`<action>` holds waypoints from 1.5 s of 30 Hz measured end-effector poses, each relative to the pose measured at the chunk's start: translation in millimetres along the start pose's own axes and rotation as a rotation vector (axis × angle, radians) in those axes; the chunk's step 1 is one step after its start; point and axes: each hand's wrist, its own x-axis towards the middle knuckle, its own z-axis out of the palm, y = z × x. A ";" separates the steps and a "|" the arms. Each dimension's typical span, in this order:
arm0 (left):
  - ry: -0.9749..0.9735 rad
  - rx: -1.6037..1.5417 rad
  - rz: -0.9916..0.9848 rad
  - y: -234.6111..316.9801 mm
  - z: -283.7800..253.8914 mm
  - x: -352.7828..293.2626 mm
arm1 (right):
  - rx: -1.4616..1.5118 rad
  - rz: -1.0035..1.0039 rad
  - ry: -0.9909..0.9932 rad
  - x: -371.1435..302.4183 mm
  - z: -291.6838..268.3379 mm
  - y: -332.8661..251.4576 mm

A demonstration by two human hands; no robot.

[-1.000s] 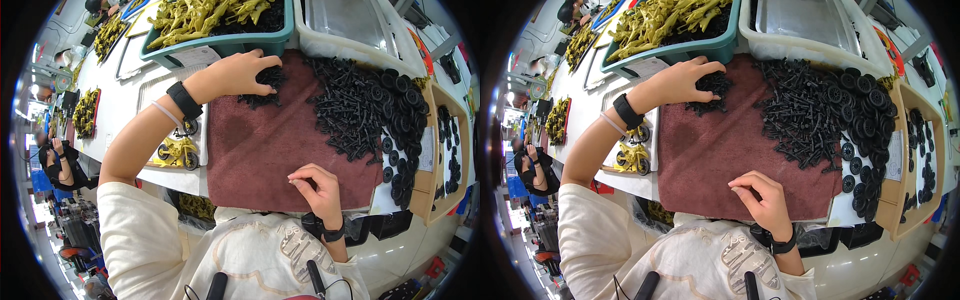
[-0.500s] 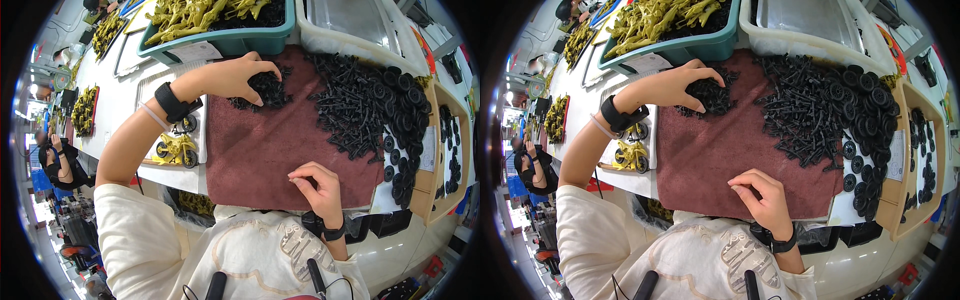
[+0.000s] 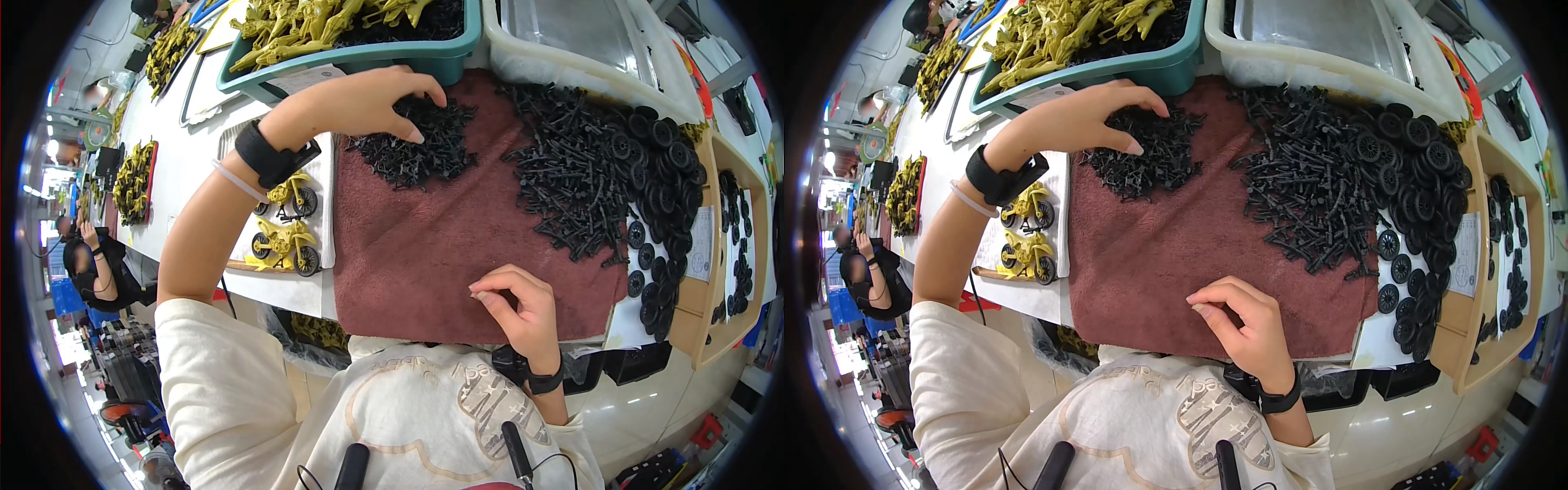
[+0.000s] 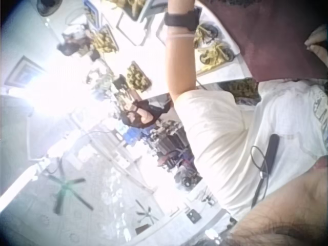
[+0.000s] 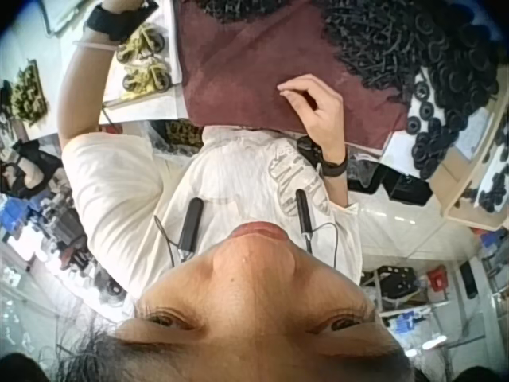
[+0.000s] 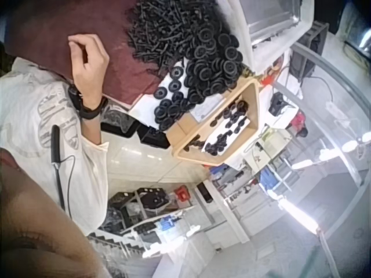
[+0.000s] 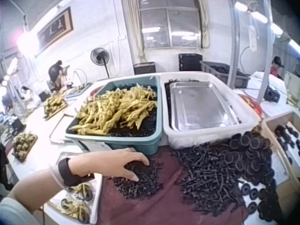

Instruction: The person gathers motorcycle frames and wheels from bins and places them on a cloth. They then pick up a frame and press wheels into the front and rear axle slots, repeating the process for multiple motorcycles.

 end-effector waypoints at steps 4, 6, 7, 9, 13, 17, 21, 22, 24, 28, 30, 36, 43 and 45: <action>-0.091 -0.018 -0.091 10.0 6.2 4.5 | 0.008 0.010 0.003 0.2 -0.3 1.5; -0.131 -0.038 -0.148 9.8 6.7 4.9 | 0.006 0.013 0.006 0.4 0.1 0.7; -0.135 -0.043 -0.111 5.4 8.0 4.1 | 0.006 0.014 0.006 0.4 0.0 0.2; -0.139 -0.047 -0.079 2.6 6.6 0.8 | 0.007 0.015 0.001 0.7 -0.3 -0.1; -0.120 0.080 -0.094 13.3 -10.7 -8.7 | 0.000 0.015 0.000 0.7 -1.2 0.2; -0.038 0.079 -0.256 24.2 -30.4 -11.3 | 0.000 0.021 0.003 1.5 -1.0 0.3; -0.284 -0.153 0.019 23.5 -5.2 -16.5 | -0.002 0.020 -0.011 2.4 -2.1 -0.1; -0.281 -0.066 0.011 24.8 -0.4 -18.0 | 0.000 0.016 -0.017 3.0 -2.1 0.3; -0.239 -0.052 -0.020 18.7 0.9 -16.8 | -0.006 0.007 -0.022 3.1 -1.9 -0.8; -0.116 0.099 0.100 30.1 -25.7 -19.4 | 0.011 0.020 -0.016 3.8 -1.8 -0.6; 0.097 0.060 0.197 46.5 -56.9 -17.8 | 0.000 0.027 0.002 3.7 -2.7 -0.1; 0.350 0.257 -0.191 -20.1 -106.1 1.3 | 0.008 0.020 -0.014 0.6 -1.0 -0.9; -0.075 0.521 -0.375 -43.8 -74.7 45.3 | -0.001 0.022 -0.021 1.0 -1.7 -1.0; -0.033 0.508 -0.514 -43.9 -72.7 52.7 | 0.004 0.028 -0.022 1.5 -1.6 -2.4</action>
